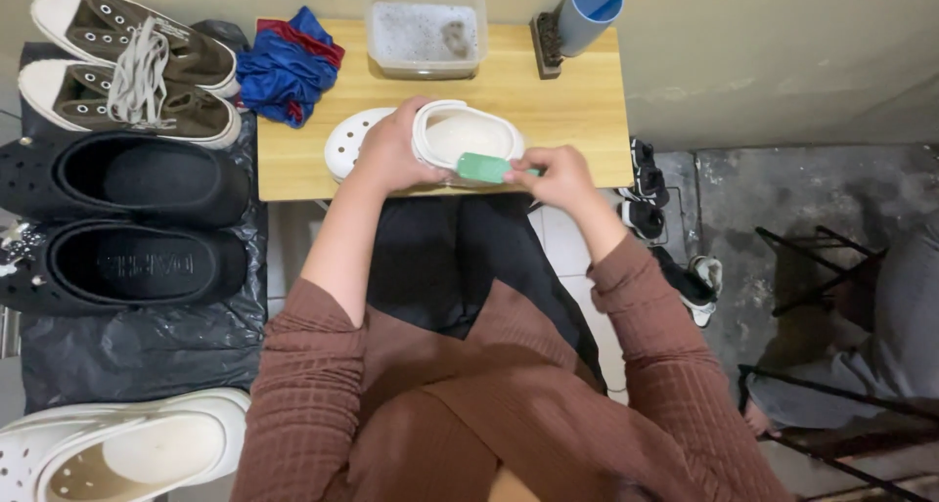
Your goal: The person scrubs a white clog-style shoe with a green brush, repeatedly dipping the brush into a container of soapy water. They clean the sole, sides, and interior of the shoe while seated at a small wooden table.
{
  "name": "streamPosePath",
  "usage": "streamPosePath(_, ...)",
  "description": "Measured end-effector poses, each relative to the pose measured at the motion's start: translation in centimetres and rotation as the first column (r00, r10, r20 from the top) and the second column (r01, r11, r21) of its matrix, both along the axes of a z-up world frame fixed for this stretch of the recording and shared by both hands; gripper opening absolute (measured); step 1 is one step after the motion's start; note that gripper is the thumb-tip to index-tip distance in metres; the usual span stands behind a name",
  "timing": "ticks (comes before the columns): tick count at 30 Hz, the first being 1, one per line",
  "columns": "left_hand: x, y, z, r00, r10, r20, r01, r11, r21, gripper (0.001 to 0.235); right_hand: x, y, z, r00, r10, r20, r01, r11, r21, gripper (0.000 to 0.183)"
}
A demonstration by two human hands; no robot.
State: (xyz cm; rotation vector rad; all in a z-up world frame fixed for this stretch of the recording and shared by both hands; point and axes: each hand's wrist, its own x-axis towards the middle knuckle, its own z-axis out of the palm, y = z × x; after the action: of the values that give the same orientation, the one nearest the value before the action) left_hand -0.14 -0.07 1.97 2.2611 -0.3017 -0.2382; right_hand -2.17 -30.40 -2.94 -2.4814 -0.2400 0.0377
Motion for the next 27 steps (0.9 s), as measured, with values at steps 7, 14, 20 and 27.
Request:
streamPosePath(7, 0.2, 0.1, -0.3, 1.000, 0.022, -0.015, -0.021, 0.998, 0.055, 0.108, 1.1, 4.3, 0.7, 0.998, 0.015, 0.065, -0.021, 0.996, 0.086, 0.019)
streamPosePath(14, 0.0, -0.2, 1.3, 0.999, 0.032, -0.039, -0.032, 1.000, -0.001, 0.102, 2.4, -0.4, 0.3, 0.998, 0.023, -0.054, -0.020, 0.998, 0.056, 0.020)
streamPosePath(20, 0.2, -0.2, -0.4, 0.998, 0.053, -0.028, -0.052, 0.998, 0.037, 0.105, 2.7, 2.1, -1.9, 0.997, 0.053, -0.047, -0.042, 0.979, 0.198, 0.022)
streamPosePath(27, -0.3, -0.4, 1.3, 0.998, 0.046, -0.034, -0.046, 0.999, -0.010, 0.103, 4.3, -2.5, 0.6, 0.989, 0.104, -0.109, -0.107, 0.994, -0.025, 0.021)
